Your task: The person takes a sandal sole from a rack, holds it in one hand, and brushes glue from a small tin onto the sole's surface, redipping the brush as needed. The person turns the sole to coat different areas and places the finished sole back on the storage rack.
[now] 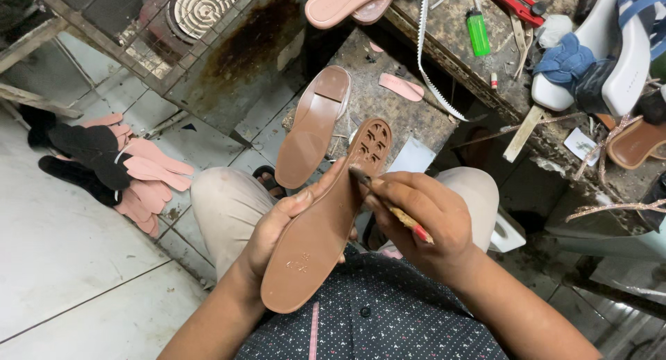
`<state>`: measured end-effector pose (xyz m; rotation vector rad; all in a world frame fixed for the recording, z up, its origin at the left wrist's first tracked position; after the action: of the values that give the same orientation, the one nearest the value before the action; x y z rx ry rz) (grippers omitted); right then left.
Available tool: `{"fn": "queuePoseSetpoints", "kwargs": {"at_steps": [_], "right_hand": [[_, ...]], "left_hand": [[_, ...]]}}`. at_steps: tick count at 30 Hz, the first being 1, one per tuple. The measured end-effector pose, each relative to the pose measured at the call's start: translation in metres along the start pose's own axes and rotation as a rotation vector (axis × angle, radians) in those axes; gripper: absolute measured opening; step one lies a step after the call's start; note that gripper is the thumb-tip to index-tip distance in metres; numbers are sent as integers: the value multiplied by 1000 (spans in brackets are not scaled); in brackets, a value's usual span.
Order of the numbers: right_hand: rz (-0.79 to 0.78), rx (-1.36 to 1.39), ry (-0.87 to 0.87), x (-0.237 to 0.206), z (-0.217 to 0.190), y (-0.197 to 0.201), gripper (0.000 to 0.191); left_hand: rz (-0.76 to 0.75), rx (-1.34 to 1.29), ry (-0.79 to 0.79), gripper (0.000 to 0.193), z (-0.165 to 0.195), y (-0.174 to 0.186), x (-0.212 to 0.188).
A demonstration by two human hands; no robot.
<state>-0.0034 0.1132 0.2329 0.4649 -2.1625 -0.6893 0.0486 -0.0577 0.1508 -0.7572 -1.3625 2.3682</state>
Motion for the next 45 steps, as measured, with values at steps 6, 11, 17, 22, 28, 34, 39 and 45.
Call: {"fn": "queuePoseSetpoints", "kwargs": {"at_steps": [6, 11, 17, 22, 28, 34, 39, 45], "right_hand": [[20, -11, -33, 1, 7, 4, 24], [15, -72, -3, -1, 7, 0, 27], [-43, -32, 15, -2, 7, -3, 29], [-48, -22, 5, -2, 7, -4, 29], [6, -47, -25, -1, 11, -1, 26], [3, -61, -20, -2, 12, -5, 26], [-26, -52, -4, -3, 9, -6, 29], [-43, -20, 18, 0, 4, -7, 28]], "left_hand": [[-33, -1, 19, 74, 0, -1, 3], [-20, 30, 6, 74, 1, -2, 1], [37, 54, 7, 73, 2, -1, 1], [27, 36, 14, 73, 1, 1, 1], [-11, 14, -5, 76, 1, 1, 3], [8, 49, -15, 76, 2, 1, 2], [44, 50, 12, 74, 0, 3, 2], [63, 59, 26, 72, 1, 3, 1]]}}
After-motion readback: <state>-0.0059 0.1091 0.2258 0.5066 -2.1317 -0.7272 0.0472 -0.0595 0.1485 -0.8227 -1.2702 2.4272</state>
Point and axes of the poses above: each hand's wrist, its own x-axis towards the middle knuckle, its own y-axis out of the back of the hand, z = x × y, the point moved 5 cm from there along x, towards the middle knuckle, and after that the axes turned 3 degrees about y, right-handed, at the moved point
